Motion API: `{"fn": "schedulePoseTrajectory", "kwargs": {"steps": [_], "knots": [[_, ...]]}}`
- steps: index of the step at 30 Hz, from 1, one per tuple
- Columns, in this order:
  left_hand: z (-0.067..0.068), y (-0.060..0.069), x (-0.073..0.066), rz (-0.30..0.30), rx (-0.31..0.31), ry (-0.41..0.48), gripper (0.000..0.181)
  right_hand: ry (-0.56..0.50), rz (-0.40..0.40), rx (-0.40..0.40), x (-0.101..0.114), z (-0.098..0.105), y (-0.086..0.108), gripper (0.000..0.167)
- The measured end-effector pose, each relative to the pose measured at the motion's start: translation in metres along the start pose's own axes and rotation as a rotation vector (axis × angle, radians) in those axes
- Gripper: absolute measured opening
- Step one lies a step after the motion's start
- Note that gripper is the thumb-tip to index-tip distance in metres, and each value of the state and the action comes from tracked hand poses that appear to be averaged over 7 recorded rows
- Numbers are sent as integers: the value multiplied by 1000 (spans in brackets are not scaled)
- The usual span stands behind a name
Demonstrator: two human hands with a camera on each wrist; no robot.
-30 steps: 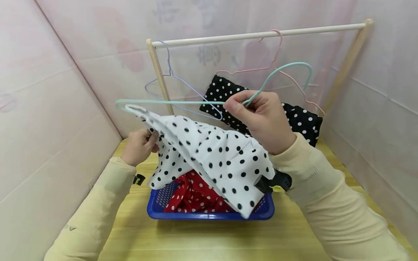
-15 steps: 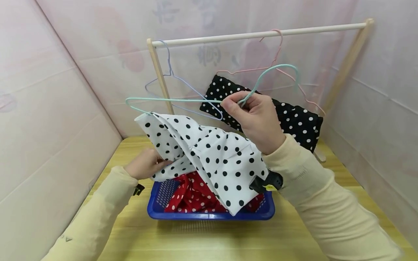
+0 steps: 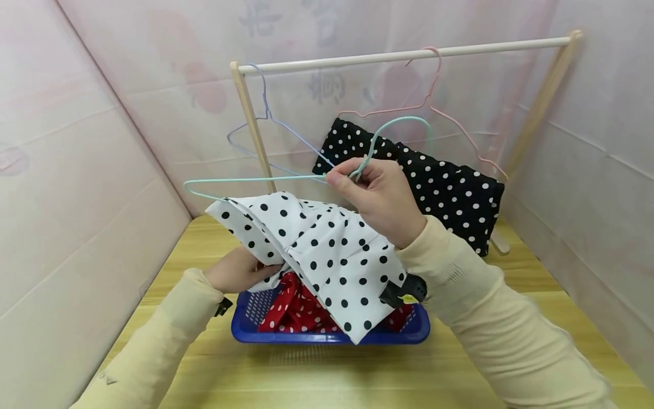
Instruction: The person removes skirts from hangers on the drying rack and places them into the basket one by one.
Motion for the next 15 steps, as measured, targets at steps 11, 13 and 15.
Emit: {"fn": "schedulePoseTrajectory", "kwargs": {"steps": [11,13,15], "knots": [[122,38,-21,-44,-650,25,50,-33,-25,49,-7,-1,2,8],[139,42,-32,-97,-778,-11,47,-41,-37,43,-9,0,2,8],[147,42,-39,-127,-839,-11,34,-51,-57,34,-10,1,1,9]]}}
Point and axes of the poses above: each hand's wrist, its own y-axis away from the middle knuckle, its own z-axis out of the back of the hand, x = y × z, the point moved 8 cm from there along -y, towards the middle knuckle, and after that the axes turned 5 degrees about -y, right-handed, at the moved point
